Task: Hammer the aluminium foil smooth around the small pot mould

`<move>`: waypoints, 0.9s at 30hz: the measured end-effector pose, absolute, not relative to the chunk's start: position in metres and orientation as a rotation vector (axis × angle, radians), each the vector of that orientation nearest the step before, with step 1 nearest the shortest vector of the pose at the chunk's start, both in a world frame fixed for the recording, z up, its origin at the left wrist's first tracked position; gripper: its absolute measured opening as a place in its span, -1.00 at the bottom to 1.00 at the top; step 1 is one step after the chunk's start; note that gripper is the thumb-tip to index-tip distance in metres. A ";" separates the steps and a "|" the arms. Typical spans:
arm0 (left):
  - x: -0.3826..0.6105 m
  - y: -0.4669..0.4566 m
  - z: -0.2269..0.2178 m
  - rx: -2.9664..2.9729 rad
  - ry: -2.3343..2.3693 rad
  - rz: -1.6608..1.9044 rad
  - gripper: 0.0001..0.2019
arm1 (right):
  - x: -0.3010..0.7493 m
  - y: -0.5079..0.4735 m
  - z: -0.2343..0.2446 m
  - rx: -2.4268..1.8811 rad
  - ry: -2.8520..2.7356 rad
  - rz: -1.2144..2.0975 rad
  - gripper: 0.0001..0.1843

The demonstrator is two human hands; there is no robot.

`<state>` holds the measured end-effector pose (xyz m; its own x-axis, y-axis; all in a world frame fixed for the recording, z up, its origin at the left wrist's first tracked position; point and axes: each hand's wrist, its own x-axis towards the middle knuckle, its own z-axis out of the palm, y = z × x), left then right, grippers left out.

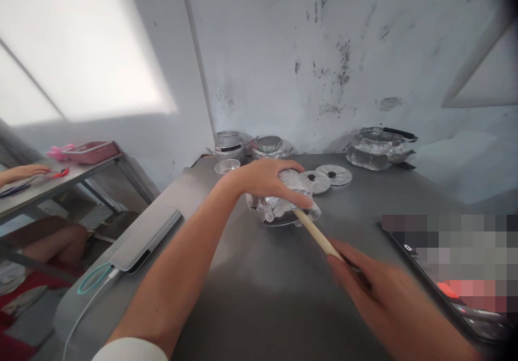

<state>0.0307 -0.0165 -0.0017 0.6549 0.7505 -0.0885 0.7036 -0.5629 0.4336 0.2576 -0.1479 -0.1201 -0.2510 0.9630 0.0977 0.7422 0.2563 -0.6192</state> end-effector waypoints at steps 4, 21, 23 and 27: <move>0.031 -0.019 -0.001 2.440 1.113 0.136 -0.14 | 0.264 -0.146 -0.126 -1.653 -2.138 0.628 -0.57; 0.034 -0.022 -0.003 2.450 1.143 0.169 -0.10 | 0.265 -0.146 -0.130 -1.679 -2.163 0.628 -0.53; 0.034 -0.021 -0.004 2.453 1.146 0.167 -0.09 | 0.264 -0.147 -0.127 -1.655 -2.139 0.625 -0.53; 0.035 -0.020 -0.005 2.438 1.152 0.171 -0.08 | 0.265 -0.148 -0.124 -1.630 -2.122 0.613 -0.52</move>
